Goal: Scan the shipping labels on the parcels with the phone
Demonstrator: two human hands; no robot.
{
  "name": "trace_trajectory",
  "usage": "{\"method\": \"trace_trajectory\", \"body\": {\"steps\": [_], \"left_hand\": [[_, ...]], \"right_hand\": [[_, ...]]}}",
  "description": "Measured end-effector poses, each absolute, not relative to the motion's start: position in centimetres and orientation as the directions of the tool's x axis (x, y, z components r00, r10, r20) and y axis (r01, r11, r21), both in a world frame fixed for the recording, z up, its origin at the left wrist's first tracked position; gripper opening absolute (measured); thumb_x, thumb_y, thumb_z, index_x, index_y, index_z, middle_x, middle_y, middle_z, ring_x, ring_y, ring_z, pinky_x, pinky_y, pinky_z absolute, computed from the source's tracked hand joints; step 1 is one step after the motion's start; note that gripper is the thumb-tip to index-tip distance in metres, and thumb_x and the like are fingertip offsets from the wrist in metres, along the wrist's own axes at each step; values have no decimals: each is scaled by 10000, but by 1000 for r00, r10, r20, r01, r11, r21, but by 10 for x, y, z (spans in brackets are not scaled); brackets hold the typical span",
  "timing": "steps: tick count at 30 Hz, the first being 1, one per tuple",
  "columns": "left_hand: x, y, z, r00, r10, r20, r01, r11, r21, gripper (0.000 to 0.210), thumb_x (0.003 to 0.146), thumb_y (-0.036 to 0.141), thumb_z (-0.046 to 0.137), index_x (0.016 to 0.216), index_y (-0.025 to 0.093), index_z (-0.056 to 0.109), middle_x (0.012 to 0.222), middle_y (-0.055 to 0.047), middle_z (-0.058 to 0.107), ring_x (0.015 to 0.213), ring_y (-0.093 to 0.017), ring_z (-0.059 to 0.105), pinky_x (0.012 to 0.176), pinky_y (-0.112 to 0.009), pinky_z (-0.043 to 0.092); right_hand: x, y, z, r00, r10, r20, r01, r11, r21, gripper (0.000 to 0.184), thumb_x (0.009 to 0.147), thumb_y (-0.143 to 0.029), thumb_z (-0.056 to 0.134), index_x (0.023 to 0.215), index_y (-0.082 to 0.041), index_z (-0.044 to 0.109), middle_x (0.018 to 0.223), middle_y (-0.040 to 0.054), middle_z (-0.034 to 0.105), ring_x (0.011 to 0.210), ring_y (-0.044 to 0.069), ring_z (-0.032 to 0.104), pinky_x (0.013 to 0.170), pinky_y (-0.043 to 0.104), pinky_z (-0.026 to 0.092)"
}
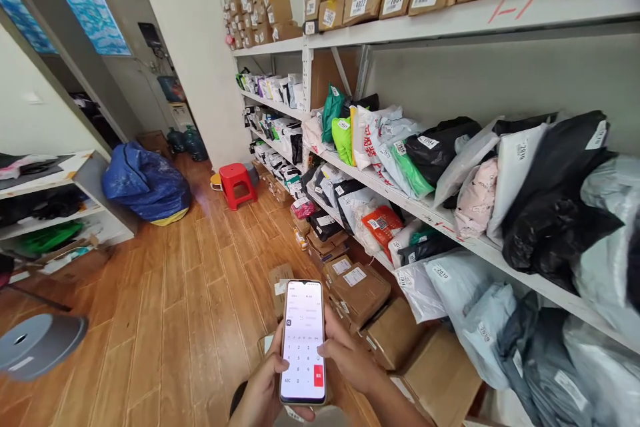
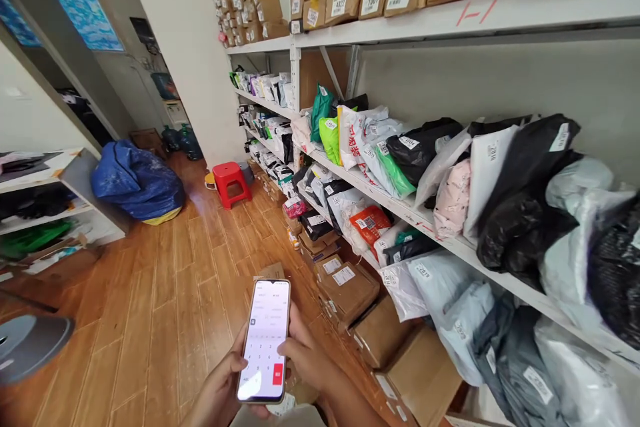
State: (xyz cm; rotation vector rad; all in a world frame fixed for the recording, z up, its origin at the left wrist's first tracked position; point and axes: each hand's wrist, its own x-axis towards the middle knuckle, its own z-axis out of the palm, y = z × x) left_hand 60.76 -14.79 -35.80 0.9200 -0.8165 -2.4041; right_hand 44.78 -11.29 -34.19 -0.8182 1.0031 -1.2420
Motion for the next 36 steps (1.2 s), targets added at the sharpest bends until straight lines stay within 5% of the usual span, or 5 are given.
{"method": "trace_trajectory", "body": {"steps": [8,16,26,32,36], "left_hand": [[660,-244,-354,-757,-415,-505,-39,-743,668,819,763,325,446,1449,271,1,1163,-128,598,797,-262,620,429,-300,495],[715,-321,-357,-905,-154,-397,-87,-846,527,945,604,194,460,1447,338,57,1147,-60,628,904,-251,618,515,-242,490],[705,-324,-348,-909,56,-413,-316,-740,594,1067,620,71,470,1412,319,-200,1219,-85,598,990,-290,610,625,-361,559],[697,-301,-364,-909,97,-405,-308,-812,495,1037,572,156,474,1446,326,-57,1254,-82,570,920,-272,623,592,-361,555],[695,-285,-386,-870,147,-471,-368,-829,420,1035,562,203,517,1449,327,-3,1206,-72,609,963,-302,611,610,-370,536]], "right_hand": [[516,-171,-365,-194,-976,-97,448,-1,-894,796,581,-115,512,1339,-268,327,1217,32,604,1042,251,556,831,390,429],[576,-214,-352,-337,-933,-122,401,-25,-916,860,601,-105,525,1396,-249,233,1126,33,634,942,230,579,750,359,439],[588,-201,-337,-625,-732,-271,430,-33,-902,454,674,-249,528,1127,-225,548,914,7,683,868,222,584,727,336,427],[589,-181,-353,-719,-597,-355,485,-66,-872,466,669,-538,685,1000,-223,592,870,9,671,770,198,582,722,334,440],[591,-163,-379,-721,-585,-371,532,-124,-838,488,653,-535,712,1005,-218,595,880,19,681,778,201,595,738,344,443]]}}
